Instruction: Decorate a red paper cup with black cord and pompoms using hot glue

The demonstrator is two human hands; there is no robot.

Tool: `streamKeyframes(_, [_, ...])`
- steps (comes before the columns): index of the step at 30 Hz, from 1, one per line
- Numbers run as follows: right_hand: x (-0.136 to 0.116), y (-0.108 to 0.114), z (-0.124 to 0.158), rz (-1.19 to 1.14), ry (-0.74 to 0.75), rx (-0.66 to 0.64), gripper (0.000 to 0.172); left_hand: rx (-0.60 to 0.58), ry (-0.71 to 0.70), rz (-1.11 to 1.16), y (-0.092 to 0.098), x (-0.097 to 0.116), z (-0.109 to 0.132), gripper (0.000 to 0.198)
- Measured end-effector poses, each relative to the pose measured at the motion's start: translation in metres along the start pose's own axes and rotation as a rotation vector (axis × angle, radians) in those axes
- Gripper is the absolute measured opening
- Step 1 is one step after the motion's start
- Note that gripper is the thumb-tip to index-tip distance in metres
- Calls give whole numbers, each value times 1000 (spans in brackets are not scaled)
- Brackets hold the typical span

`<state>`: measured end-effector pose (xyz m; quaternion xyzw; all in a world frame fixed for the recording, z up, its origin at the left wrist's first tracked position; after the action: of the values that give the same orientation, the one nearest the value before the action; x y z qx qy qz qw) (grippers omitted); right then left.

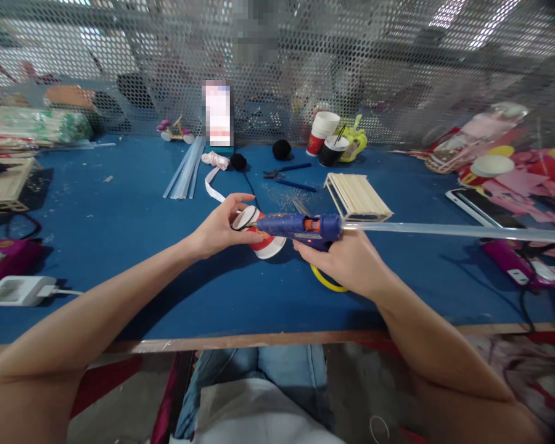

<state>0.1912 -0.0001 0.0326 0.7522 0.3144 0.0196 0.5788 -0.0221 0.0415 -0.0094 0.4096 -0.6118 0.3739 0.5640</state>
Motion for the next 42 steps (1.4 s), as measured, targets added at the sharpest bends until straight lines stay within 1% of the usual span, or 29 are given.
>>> streamKeyframes(3, [-2,-2,0,21,23,8,17,3,-2,6,-1,0,0,72])
streamKeyframes(8, [2,0,0,14,2,9,15,7,12,6,-1,1,0,73])
streamKeyframes(16, [9,6,-6,19,73,69,21,-13,-2,6,0,1,0,72])
streamKeyframes(19, [12,5,-9,15,52,98,20,-19,-3,1,1,1,0,72])
streamKeyframes(23, [14,4,-11,-30,-23,85,16,-24,1,12,1,1,1,73])
streamKeyframes(27, [14,4,-13,-62,-52,82,17,-34,-9,22,1,0,0,74])
streamKeyframes(30, [13,5,-11,-51,-25,74,17,-26,-10,19,1,-1,0,73])
streamKeyframes(35, [8,6,-7,43,97,73,19,-4,7,5,1,1,0,72])
streamKeyframes(42, [4,3,-1,38,51,27,15,1,7,-6,0,2,0,73])
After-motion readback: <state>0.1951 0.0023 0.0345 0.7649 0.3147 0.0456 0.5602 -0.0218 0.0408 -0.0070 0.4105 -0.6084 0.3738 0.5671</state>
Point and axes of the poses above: each hand's wrist, its own z-axis away from the middle knuckle, its own y-axis out of the back of the hand, x = y × z, the point moved 2 cm from there along -z, towards the middle knuckle, and after that the axes turned 5 degrees about z, right-handed, at the moved point
